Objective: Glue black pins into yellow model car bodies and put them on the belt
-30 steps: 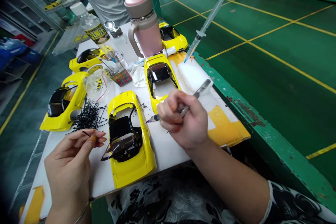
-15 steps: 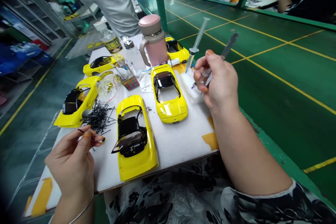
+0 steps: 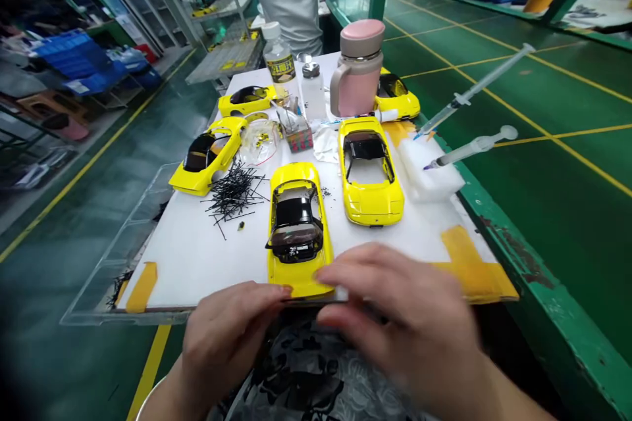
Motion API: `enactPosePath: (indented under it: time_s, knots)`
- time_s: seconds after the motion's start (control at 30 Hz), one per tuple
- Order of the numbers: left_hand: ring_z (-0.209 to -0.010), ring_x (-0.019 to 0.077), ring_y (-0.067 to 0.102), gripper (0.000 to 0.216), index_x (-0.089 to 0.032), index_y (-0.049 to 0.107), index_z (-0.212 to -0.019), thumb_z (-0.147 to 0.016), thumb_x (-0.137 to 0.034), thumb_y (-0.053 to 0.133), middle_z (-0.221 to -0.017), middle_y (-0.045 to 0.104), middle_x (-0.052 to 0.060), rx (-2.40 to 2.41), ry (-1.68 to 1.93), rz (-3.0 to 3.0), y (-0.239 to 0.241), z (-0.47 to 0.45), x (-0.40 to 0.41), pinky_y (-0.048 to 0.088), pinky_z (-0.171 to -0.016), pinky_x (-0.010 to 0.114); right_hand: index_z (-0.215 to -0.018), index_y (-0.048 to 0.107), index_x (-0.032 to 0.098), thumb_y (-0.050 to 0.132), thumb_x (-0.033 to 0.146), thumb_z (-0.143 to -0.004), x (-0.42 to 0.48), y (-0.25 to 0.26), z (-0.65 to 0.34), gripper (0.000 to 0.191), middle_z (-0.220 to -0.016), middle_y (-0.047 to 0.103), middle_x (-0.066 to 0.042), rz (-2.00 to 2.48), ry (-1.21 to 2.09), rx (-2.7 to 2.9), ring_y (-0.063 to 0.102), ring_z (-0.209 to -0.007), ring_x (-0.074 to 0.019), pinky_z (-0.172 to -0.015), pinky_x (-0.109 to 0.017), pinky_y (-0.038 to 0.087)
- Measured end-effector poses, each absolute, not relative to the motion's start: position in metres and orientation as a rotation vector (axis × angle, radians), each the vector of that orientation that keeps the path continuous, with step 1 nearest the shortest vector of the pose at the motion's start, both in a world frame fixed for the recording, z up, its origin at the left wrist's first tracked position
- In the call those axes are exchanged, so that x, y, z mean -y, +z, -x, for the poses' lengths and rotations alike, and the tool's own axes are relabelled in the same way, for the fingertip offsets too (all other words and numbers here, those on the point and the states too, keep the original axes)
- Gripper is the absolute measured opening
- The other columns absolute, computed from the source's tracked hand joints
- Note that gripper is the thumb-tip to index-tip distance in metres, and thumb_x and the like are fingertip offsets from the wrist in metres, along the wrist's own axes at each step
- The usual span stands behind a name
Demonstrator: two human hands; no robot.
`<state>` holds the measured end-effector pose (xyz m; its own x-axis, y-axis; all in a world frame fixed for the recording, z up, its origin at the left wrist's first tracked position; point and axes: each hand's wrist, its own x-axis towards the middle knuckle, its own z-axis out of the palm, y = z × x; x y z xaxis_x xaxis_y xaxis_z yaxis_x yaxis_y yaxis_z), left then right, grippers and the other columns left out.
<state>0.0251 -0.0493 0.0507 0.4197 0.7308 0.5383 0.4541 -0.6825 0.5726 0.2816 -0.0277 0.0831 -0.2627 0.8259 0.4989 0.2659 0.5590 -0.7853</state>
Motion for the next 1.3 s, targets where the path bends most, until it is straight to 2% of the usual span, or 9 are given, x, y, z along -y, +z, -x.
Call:
enactPosePath:
  time_s: [0.1,0.27,0.6,0.8,1.0,1.17,1.3]
  knots:
    - [-0.09,0.0166,0.08,0.045,-0.024,0.064,-0.128,-0.09,0.0,0.063,-0.105,0.083,0.004,-1.015,1.134,-2.33,0.051,-0.03,0.055,0.067,-0.086,0.026,-0.104,0.079,0.025,0.074,0.013,-0.089,0.031,0.076,-0.252,0.02,-0.085,0.078,-0.005,0.772,0.645,1.934,0.074,-0.068,-0.0173,-0.058,-0.024,0.061]
    - [-0.084,0.0163,0.08,0.04,-0.024,0.063,-0.127,-0.092,-0.007,0.069,-0.102,0.083,0.004,-1.12,1.194,-2.316,0.048,-0.029,0.057,0.067,-0.08,0.024,-0.1,0.077,0.022,0.073,0.011,-0.09,0.026,0.065,-0.244,0.015,-0.084,0.078,-0.005,0.812,0.56,1.967,0.075,-0.069,-0.0169,-0.061,-0.023,0.062]
    - [-0.083,0.0105,0.078,0.031,-0.022,0.068,-0.119,-0.092,-0.006,0.069,-0.096,0.081,0.001,-1.18,1.326,-2.023,0.038,-0.025,0.045,0.061,-0.08,0.014,-0.097,0.069,0.016,0.066,0.007,-0.096,0.021,0.052,-0.249,0.009,-0.085,0.074,-0.003,0.888,0.327,2.051,0.07,-0.076,-0.0089,-0.073,-0.015,0.056]
    - [-0.065,0.0071,0.068,0.04,-0.031,0.065,-0.13,-0.097,-0.008,0.062,-0.084,0.076,-0.003,-1.047,1.197,-1.634,0.032,-0.023,0.049,0.058,-0.066,0.015,-0.106,0.071,0.017,0.059,0.008,-0.101,0.018,0.043,-0.252,0.016,-0.093,0.074,-0.005,0.82,0.234,2.13,0.071,-0.08,-0.0093,-0.071,-0.017,0.054]
    - [-0.064,0.0057,0.064,0.044,-0.034,0.064,-0.133,-0.098,-0.008,0.062,-0.083,0.075,-0.004,-1.024,1.14,-1.515,0.032,-0.022,0.047,0.054,-0.063,0.013,-0.111,0.072,0.019,0.062,0.01,-0.1,0.018,0.041,-0.26,0.017,-0.098,0.075,-0.006,0.822,0.163,2.156,0.073,-0.084,-0.0109,-0.07,-0.019,0.054]
    - [-0.062,0.0055,0.064,0.04,-0.034,0.063,-0.133,-0.1,-0.012,0.061,-0.083,0.076,-0.005,-1.035,1.092,-1.488,0.034,-0.021,0.046,0.052,-0.061,0.013,-0.103,0.075,0.018,0.062,0.014,-0.102,0.016,0.04,-0.261,0.014,-0.092,0.075,-0.007,0.788,0.141,2.192,0.072,-0.075,-0.0113,-0.064,-0.02,0.053]
    - [-0.065,0.0072,0.067,0.032,-0.029,0.067,-0.128,-0.098,-0.017,0.066,-0.078,0.075,-0.005,-1.132,1.096,-1.498,0.035,-0.019,0.041,0.052,-0.061,0.015,-0.102,0.077,0.017,0.066,0.01,-0.098,0.013,0.036,-0.26,0.013,-0.093,0.076,-0.007,0.843,0.14,2.165,0.072,-0.077,-0.0106,-0.065,-0.02,0.053]
